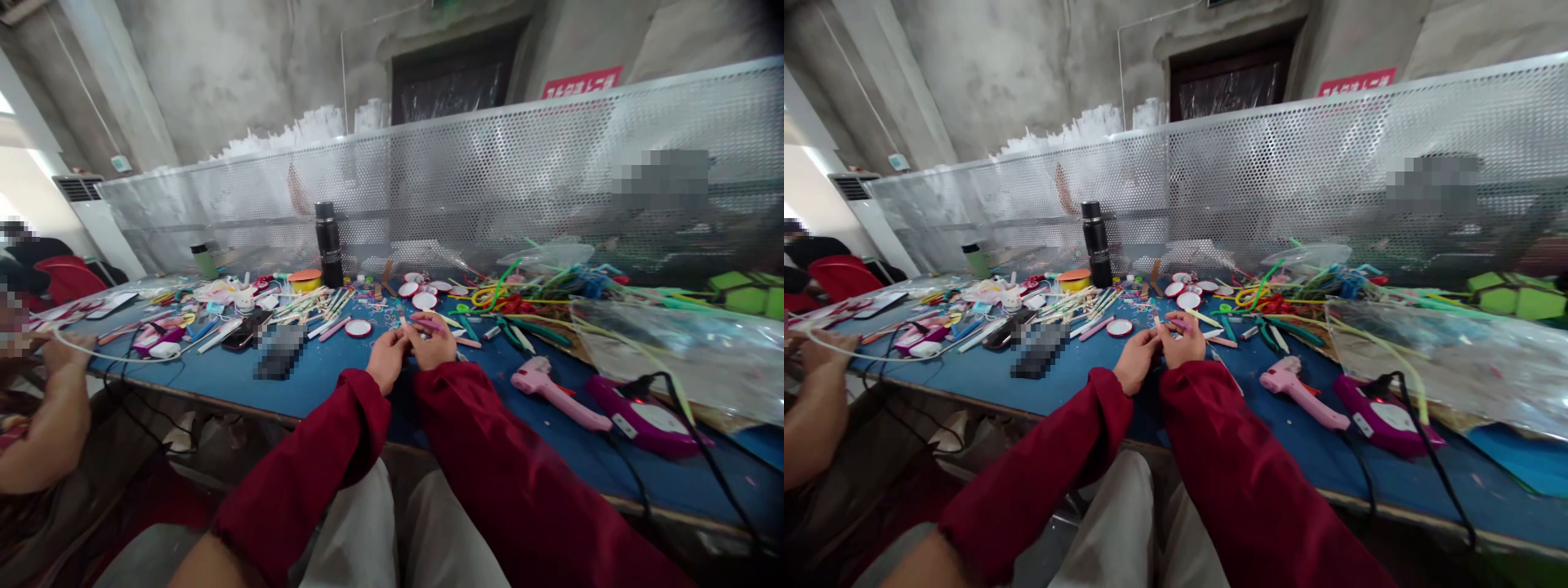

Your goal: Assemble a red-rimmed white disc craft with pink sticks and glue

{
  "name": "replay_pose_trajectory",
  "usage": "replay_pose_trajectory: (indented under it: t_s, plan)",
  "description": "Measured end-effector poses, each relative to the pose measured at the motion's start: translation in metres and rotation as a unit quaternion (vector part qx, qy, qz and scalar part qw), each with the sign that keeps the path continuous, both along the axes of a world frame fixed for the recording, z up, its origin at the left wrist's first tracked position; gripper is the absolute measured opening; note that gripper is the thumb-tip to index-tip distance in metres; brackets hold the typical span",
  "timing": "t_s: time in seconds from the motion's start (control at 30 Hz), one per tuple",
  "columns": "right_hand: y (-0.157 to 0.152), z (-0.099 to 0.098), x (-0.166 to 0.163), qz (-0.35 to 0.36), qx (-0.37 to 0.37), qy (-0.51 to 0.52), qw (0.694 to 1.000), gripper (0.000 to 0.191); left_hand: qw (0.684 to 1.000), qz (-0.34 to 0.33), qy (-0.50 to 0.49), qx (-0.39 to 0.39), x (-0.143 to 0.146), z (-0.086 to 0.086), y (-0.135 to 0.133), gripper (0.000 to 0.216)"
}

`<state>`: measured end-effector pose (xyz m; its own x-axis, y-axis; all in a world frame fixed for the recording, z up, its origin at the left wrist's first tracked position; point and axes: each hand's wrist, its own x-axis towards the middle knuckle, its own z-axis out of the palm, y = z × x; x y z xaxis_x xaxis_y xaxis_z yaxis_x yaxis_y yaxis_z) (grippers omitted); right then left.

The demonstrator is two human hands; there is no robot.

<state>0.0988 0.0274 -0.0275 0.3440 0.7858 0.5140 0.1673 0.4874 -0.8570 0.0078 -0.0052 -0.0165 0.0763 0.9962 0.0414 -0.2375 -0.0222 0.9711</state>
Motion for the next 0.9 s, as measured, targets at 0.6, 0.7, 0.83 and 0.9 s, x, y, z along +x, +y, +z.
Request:
replay_pose_trajectory:
  t_s: [0.6,0.7,0.83,0.9]
  plan:
    - [-0.015,0.022,0.008,0.000,0.061,0.039,0.997,0.025,0.999,0.051,0.013,-0.006,-0.021,0.006,0.007,0.018]
    - [-0.021,0.024,0.006,-0.035,0.084,-0.023,0.996,0.010,0.999,0.046,0.028,0.001,-0.021,0.005,0.009,0.013]
    - [-0.028,0.029,0.003,-0.046,0.087,-0.080,0.992,0.010,0.998,0.035,0.051,0.016,-0.021,0.004,0.009,0.017]
    - [-0.029,0.029,0.002,-0.040,0.086,-0.089,0.992,0.011,0.997,0.034,0.060,0.022,-0.020,0.003,0.009,0.020]
